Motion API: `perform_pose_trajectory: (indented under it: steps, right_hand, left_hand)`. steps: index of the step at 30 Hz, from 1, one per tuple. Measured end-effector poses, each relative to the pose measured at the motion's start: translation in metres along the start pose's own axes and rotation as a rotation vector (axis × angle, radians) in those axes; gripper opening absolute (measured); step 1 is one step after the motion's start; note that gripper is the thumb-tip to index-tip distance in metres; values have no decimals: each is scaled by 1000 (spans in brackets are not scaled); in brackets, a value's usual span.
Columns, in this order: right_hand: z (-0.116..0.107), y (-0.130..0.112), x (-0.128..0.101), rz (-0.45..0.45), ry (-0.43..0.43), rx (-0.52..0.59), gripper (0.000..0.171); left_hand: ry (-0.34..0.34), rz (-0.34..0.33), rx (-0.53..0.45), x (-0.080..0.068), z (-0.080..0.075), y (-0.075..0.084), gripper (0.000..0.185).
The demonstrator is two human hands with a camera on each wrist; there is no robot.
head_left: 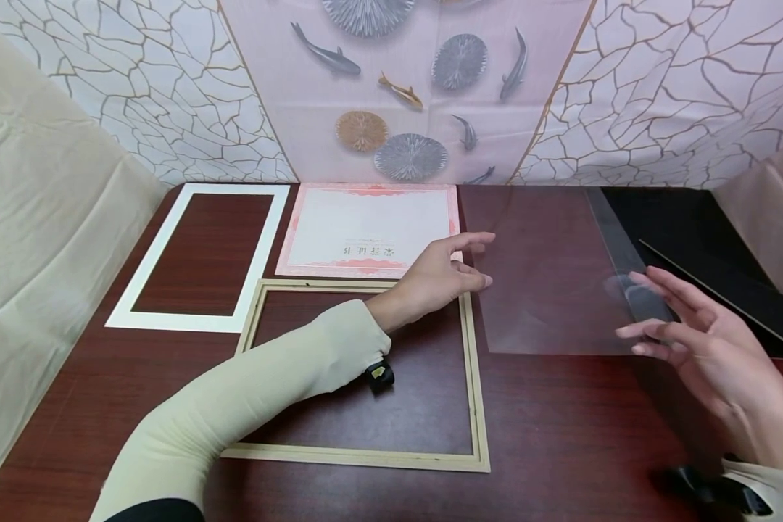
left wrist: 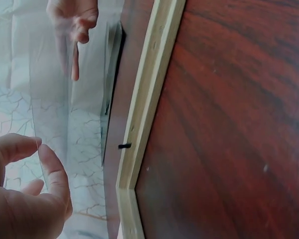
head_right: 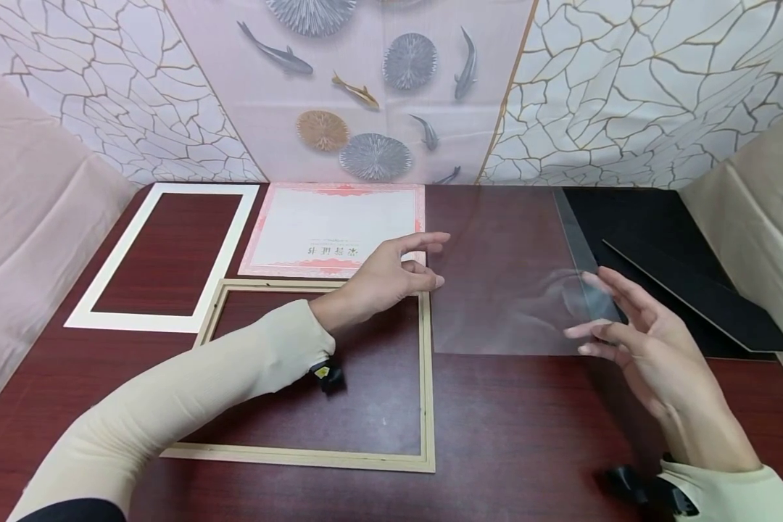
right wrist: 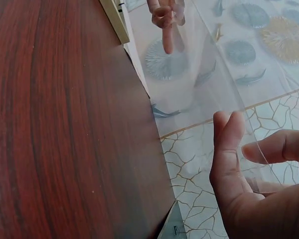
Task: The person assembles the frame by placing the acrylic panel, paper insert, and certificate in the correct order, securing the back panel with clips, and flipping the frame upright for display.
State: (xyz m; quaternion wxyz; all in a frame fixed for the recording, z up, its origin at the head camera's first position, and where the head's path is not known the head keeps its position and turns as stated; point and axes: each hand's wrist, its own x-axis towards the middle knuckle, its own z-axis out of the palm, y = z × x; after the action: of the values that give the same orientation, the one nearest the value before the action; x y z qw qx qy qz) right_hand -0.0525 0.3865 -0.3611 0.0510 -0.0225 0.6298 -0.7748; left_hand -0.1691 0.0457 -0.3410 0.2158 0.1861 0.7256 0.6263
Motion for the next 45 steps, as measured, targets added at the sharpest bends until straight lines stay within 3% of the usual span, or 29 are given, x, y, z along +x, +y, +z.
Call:
perform_pose_trajectory:
  steps: [5,9,16,20,24,31,36,41,45]
  right_hand:
    - [-5,1,-5,-43,-113,22,79]
    - [-7,0,-6,-77,-192,50,85]
    - [-6,-1,-6,-77,-264,40,75]
    - [-4,-2,-5,-68,-347,67,72]
    - [-2,-4,-4,-54,-408,58,69]
    - [4,-7,-1,10,-388,-123,61]
    - [12,-9,9,1,-484,-111,65]
    - [25,-15,21,31,-555,-178,63]
    - [35,-17,30,59,-616,-145,61]
  left_hand:
    - [8,10,-23,-2,-10,2,58]
    - [56,9,-22,-5,-19,2,50]
    - [146,18,-84,-11,-43,-1,50]
    - [155,11,-138,-17,-63,-1,53]
    - [91,-21,-168,-28,-82,0,58]
    - [-58,-80,-112,-53,-107,7,53]
    - [-150,-107,-83,-71,-122,10,51]
    - [-187,-98,-57,-89,-135,12,52]
    - [-189,-94,23,-103,-143,12,51]
